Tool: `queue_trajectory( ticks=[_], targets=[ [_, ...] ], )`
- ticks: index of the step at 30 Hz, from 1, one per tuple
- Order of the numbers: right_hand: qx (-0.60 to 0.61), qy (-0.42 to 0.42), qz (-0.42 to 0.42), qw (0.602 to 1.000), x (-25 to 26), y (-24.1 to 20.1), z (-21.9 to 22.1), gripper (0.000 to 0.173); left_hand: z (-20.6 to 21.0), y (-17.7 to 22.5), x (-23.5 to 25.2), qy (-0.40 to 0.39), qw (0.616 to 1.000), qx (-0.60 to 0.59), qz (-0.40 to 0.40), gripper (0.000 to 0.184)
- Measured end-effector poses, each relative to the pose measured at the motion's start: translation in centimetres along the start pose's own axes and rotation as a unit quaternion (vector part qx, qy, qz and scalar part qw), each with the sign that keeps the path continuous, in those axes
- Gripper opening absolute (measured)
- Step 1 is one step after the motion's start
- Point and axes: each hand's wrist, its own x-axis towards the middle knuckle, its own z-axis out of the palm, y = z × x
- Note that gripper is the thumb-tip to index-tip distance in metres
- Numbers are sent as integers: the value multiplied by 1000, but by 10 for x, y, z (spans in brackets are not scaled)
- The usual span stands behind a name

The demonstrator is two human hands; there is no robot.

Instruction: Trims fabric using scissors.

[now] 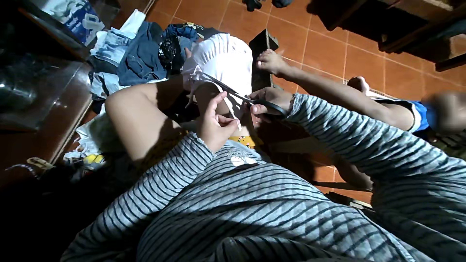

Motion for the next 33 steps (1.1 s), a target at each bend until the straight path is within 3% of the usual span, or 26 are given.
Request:
queue_trajectory(
  ticks=[2,4,6,7,11,12,13,14,16,19,22,26,29,33],
  targets=[
    [73,-41,-42,996,-13,24,5,43,0,1,-1,-1,1000,-7,0,79],
    [147,-28,-144,978,-40,20,33,41,-1,1,-3,0,1000,0,11,79],
    [218,-202,-49,954,-65,-35,20,39,-5,8,-7,5,999,41,19,79],
    [229,-246,-23,942,-68,-48,12,38,-7,15,-10,11,997,73,11,79],
    [163,-222,10,961,-77,-76,-6,28,-14,17,-14,-16,993,113,23,78],
    [93,-222,57,969,-82,-98,-14,27,-13,15,-14,-13,995,99,27,78],
    [21,-247,167,954,-83,-130,-22,27,-12,11,-13,-11,997,72,29,79],
    [75,-220,54,971,-77,-101,-14,30,-9,5,-12,-5,999,39,33,79],
    [153,-242,-8,958,-61,-76,-7,32,-8,-1,-11,7,999,9,33,81],
    [165,-282,32,944,-60,-78,-15,35,-11,-4,-13,27,998,7,58,81],
    [176,-258,63,948,-79,-87,-20,32,-13,-7,-17,37,995,-10,90,80],
    [203,-302,28,931,-82,-66,-19,39,-10,-5,-18,27,995,-19,97,80],
    [223,-298,-2,928,-89,-54,-14,55,-10,-6,-17,26,994,-4,105,77],
    [206,-349,-10,914,-80,-58,-18,62,-10,-9,-16,27,993,8,117,75]
  ],
)
